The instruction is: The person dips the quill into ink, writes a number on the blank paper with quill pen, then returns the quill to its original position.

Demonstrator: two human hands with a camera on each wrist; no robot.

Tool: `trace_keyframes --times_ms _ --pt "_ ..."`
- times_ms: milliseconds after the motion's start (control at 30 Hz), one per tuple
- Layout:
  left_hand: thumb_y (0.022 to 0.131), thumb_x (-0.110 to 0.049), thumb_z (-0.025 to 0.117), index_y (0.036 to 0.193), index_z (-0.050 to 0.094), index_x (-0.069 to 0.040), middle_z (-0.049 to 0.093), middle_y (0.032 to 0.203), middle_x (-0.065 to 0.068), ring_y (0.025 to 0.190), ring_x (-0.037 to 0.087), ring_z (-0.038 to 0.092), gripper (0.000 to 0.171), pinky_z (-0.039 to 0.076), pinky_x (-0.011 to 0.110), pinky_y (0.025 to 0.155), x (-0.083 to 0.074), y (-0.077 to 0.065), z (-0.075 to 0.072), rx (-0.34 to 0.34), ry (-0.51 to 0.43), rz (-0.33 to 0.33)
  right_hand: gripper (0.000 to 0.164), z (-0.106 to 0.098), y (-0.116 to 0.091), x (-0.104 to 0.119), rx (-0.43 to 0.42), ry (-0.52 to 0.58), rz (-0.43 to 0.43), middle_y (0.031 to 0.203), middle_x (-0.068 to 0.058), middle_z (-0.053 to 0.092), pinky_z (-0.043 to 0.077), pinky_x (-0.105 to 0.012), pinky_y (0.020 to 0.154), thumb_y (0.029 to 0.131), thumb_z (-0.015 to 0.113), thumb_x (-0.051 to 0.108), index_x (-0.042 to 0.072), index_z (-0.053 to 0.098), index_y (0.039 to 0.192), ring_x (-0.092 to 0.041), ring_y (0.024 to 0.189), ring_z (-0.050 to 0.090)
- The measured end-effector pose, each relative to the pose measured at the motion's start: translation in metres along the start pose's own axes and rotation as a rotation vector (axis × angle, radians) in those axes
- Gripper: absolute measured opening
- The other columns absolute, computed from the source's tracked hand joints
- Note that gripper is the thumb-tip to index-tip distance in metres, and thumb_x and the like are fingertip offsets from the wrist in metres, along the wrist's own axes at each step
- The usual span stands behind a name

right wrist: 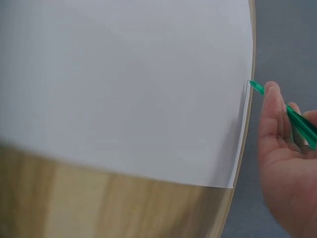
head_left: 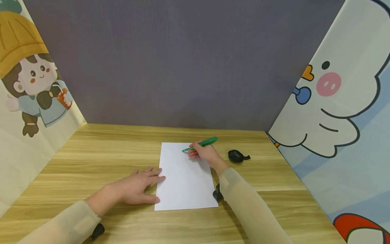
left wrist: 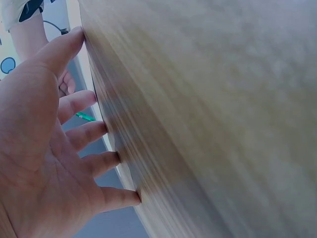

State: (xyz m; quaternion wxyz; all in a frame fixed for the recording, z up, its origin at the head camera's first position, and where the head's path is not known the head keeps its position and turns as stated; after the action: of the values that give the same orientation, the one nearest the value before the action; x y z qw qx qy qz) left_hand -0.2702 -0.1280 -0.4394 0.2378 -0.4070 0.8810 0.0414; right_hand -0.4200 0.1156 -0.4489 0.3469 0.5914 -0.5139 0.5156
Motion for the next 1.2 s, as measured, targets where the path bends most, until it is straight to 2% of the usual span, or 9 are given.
trace_keyframes --times_ms 333,700,1200 --pt "0.1 -0.064 0.072 0.165 0.052 -0.016 0.033 0.18 0.016 0.166 0.052 0.025 0.083 0.017 0.091 0.119 0.0038 0.0006 0.0009 0.01 -0.009 -0.023 0.035 0.0017 -0.0009 0.0005 0.003 -0.008 -0.016 0.112 -0.021 0.082 0.068 -0.032 0.086 0.115 0.053 0.019 -0.007 0.071 0.13 -0.014 0.087 0.081" --pt "0.1 -0.065 0.071 0.165 0.052 -0.016 0.034 0.179 0.016 0.165 0.053 0.026 0.083 0.018 0.091 0.119 0.0038 0.0008 0.0008 0.005 -0.004 -0.019 0.034 0.0031 -0.0026 0.0011 0.015 -0.007 -0.01 0.114 -0.022 0.082 0.068 -0.031 0.085 0.115 0.053 0.019 -0.005 0.072 0.128 -0.016 0.089 0.081" --pt "0.1 -0.063 0.074 0.164 0.053 -0.016 0.034 0.179 0.014 0.167 0.051 0.025 0.082 0.019 0.09 0.12 0.0022 0.0003 0.0 0.009 -0.008 -0.034 0.038 0.0063 -0.0046 -0.0002 0.057 0.008 -0.001 0.115 -0.021 0.082 0.068 -0.031 0.085 0.115 0.053 0.021 -0.007 0.071 0.133 -0.013 0.087 0.081"
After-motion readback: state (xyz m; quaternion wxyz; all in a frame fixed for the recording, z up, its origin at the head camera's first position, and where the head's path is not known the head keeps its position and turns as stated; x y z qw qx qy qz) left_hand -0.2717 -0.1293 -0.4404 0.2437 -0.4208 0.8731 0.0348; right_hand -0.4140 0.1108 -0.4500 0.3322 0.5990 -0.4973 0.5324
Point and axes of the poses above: each hand's wrist, its own y-axis towards the middle knuckle, its own z-axis out of the palm, x = y × z, the point moved 8 cm from there along y, towards the middle knuckle
